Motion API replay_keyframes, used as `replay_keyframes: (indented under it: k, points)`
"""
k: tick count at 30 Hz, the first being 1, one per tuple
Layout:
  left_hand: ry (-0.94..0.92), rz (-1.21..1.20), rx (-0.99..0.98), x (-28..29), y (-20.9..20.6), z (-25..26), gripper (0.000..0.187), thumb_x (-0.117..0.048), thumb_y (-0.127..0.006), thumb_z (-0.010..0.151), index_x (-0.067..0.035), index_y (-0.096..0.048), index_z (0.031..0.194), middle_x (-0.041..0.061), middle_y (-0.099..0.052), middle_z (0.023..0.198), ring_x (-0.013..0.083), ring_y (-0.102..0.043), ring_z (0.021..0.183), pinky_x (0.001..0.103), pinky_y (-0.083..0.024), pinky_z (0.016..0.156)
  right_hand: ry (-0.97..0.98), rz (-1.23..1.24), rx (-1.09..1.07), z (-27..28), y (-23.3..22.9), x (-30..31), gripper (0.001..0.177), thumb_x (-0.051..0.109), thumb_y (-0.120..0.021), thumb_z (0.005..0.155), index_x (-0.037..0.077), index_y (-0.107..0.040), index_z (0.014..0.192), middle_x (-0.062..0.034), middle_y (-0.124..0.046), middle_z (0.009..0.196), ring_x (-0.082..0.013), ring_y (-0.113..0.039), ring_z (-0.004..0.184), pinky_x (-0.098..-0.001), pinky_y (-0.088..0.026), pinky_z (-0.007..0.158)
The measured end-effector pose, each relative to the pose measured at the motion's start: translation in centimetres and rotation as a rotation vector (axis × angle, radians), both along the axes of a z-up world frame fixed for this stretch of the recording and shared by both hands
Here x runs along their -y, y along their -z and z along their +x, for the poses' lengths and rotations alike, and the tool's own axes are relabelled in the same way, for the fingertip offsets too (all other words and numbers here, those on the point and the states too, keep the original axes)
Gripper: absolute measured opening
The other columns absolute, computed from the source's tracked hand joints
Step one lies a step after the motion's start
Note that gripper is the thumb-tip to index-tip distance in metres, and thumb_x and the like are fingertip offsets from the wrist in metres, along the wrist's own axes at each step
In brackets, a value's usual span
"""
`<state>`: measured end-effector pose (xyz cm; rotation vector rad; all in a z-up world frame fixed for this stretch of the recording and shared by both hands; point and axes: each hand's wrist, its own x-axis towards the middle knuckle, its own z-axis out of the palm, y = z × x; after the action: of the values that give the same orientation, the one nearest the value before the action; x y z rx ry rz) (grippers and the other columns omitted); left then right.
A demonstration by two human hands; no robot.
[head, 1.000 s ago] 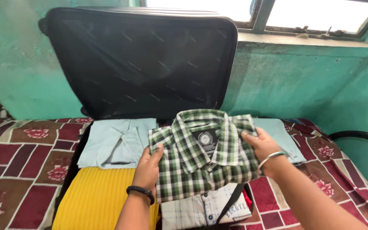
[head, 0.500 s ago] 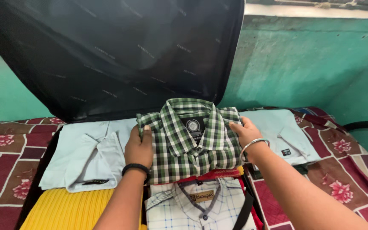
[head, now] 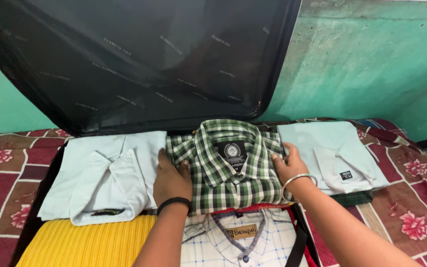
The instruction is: The person packs shirts into a suitcase on a bed, folding and smoothing the garments by hand to arrange them in rows.
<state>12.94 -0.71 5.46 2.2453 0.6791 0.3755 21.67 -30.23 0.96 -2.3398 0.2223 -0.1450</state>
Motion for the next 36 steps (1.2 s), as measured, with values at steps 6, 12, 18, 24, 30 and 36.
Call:
replay_keyframes:
  k: [6,12,18,24,30,36]
  points:
    - [-0.052,-0.152,0.017,-1.3,0.8,1.3,0.066,-0.035,-0.071,0.089,0.000,-0.048,0.140,0.028,-0.068,0.119,0.0430,-0.067,0.110,0.045,-0.052,0.097,0.004,0.412,-0.180,-0.4,-3.3,-0.2,0.056,0.036,-0.068,0.093,0.004,-0.056,0.137,-0.0145,-0.074,0.111,-0.0219,-0.069,0.096,-0.0348,-0.054,0.084]
    - [0.004,-0.253,0.259,-1.3,0.3,1.2,0.054,-0.033,-0.066,0.089,-0.001,-0.059,0.132,0.024,-0.072,0.117,0.0401,-0.069,0.109,0.045,-0.053,0.095,-0.184,0.556,0.113,-0.1,-3.2,0.4,0.044,0.032,-0.062,0.098,0.001,-0.065,0.129,-0.0104,-0.075,0.113,-0.0150,-0.065,0.096,-0.0305,-0.052,0.086]
    - [0.043,-0.115,-0.011,-1.3,1.1,1.4,0.063,-0.036,-0.065,0.092,-0.001,-0.047,0.142,0.028,-0.068,0.119,0.0431,-0.066,0.111,0.047,-0.051,0.096,-0.029,0.393,-0.021,-0.4,-1.0,0.8,0.042,0.029,-0.062,0.098,0.004,-0.061,0.132,-0.0109,-0.075,0.109,-0.0164,-0.066,0.095,-0.0319,-0.051,0.084]
    - [0.069,-0.080,0.026,-1.2,1.7,0.7,0.056,-0.034,-0.061,0.095,-0.003,-0.050,0.141,0.030,-0.069,0.114,0.0462,-0.066,0.107,0.050,-0.052,0.092,-0.047,0.371,-0.004,-0.3,-0.5,1.3,0.043,0.030,-0.062,0.099,0.006,-0.060,0.135,-0.0095,-0.074,0.106,-0.0157,-0.064,0.093,-0.0309,-0.051,0.083]
    - [0.068,-0.151,0.305,-1.0,0.0,-2.2,0.041,-0.031,-0.058,0.098,-0.007,-0.060,0.132,0.025,-0.073,0.111,0.0443,-0.068,0.102,0.048,-0.054,0.087,-0.177,0.657,0.136,-3.3,-3.5,2.0,0.037,0.023,-0.058,0.101,0.003,-0.060,0.132,-0.0035,-0.072,0.110,-0.0092,-0.063,0.095,-0.0255,-0.050,0.085]
    - [0.018,-0.152,0.297,-0.4,-0.9,-7.7,0.041,-0.034,-0.061,0.096,-0.007,-0.065,0.126,0.025,-0.073,0.110,0.0422,-0.069,0.104,0.047,-0.054,0.088,-0.163,0.841,0.025,-10.9,-5.0,2.2,0.034,0.022,-0.057,0.102,0.001,-0.064,0.128,-0.0050,-0.074,0.106,-0.0116,-0.064,0.091,-0.0273,-0.051,0.081]
